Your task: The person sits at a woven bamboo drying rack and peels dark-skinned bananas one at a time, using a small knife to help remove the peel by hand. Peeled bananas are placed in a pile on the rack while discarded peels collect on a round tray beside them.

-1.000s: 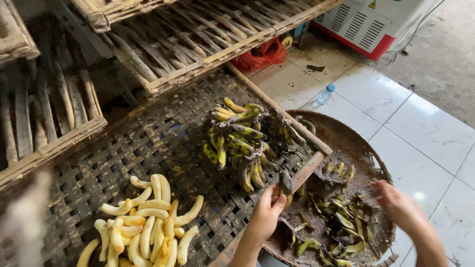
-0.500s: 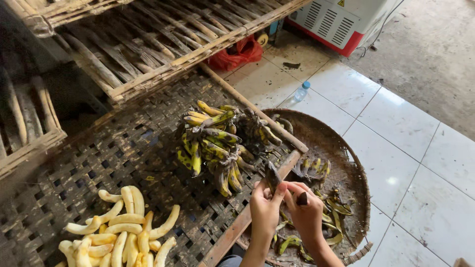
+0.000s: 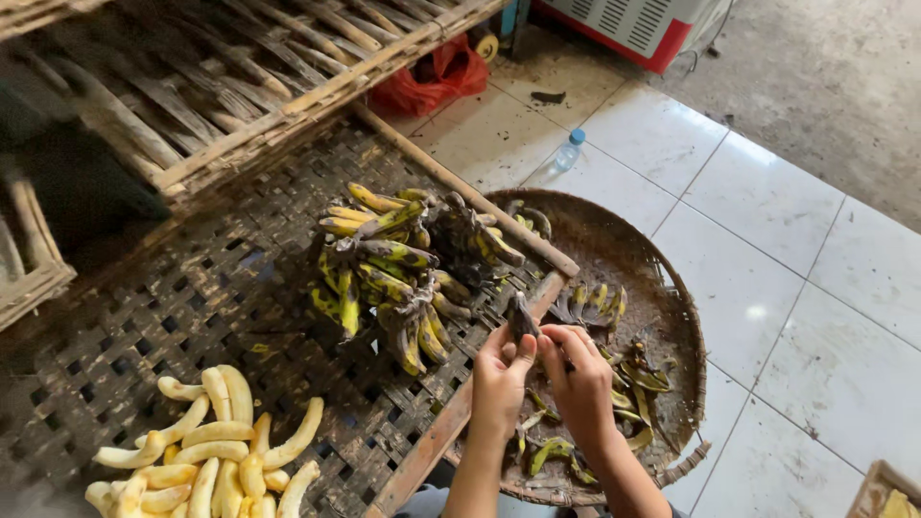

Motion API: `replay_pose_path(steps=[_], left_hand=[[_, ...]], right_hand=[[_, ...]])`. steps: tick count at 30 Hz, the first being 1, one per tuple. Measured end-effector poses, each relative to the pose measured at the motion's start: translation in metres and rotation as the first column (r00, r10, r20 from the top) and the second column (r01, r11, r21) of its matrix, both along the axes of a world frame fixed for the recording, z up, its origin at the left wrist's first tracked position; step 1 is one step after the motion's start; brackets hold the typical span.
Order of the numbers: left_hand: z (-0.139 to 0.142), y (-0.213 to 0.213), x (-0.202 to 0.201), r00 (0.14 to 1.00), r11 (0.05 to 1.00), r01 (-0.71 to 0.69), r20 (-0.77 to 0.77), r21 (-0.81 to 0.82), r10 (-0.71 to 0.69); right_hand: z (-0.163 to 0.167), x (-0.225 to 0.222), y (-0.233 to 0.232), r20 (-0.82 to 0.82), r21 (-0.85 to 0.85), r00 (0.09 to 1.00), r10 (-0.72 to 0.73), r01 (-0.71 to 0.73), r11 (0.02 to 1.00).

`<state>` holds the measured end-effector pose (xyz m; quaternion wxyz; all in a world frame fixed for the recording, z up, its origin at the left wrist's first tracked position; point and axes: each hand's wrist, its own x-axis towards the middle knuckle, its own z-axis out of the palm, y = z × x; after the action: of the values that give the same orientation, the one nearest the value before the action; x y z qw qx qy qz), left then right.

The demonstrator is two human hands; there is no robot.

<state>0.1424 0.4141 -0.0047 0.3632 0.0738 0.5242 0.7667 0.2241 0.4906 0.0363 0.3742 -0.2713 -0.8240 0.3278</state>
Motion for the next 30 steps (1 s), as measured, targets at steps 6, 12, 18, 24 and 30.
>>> replay_pose_path(steps=[6,12,18,24,30], left_hand=[[0.0,-0.002,-0.005,0.994,0.984,-0.059,0.102,0.171,0.042],[0.001,0.002,0.001,0.953,0.978,-0.204,-0.223,0.04,0.208],[0.012,0.01,0.0,0.907,0.988,-0.156,-0.397,-0.008,0.14],[0.023,0.008,-0.013,0.969,0.919,-0.079,-0.247,-0.387,-0.021],[-0.002,0.019,-0.005,1.0,0.997,0.002,-0.015,0.075,-0.001]], right_hand=[[-0.018,-0.007,0.01,0.029,-0.4,0.996,0.09,-0.071,0.914],[-0.028,0.001,0.015,-0.094,-0.279,0.964,0.248,-0.265,0.923],[-0.04,0.008,0.039,-0.037,-0.631,0.988,0.15,-0.139,0.763],[-0.01,0.055,0.082,-0.047,-0.732,0.999,0.02,-0.048,0.68],[0.012,0.073,0.086,0.165,-0.434,0.981,-0.103,0.165,0.886]])
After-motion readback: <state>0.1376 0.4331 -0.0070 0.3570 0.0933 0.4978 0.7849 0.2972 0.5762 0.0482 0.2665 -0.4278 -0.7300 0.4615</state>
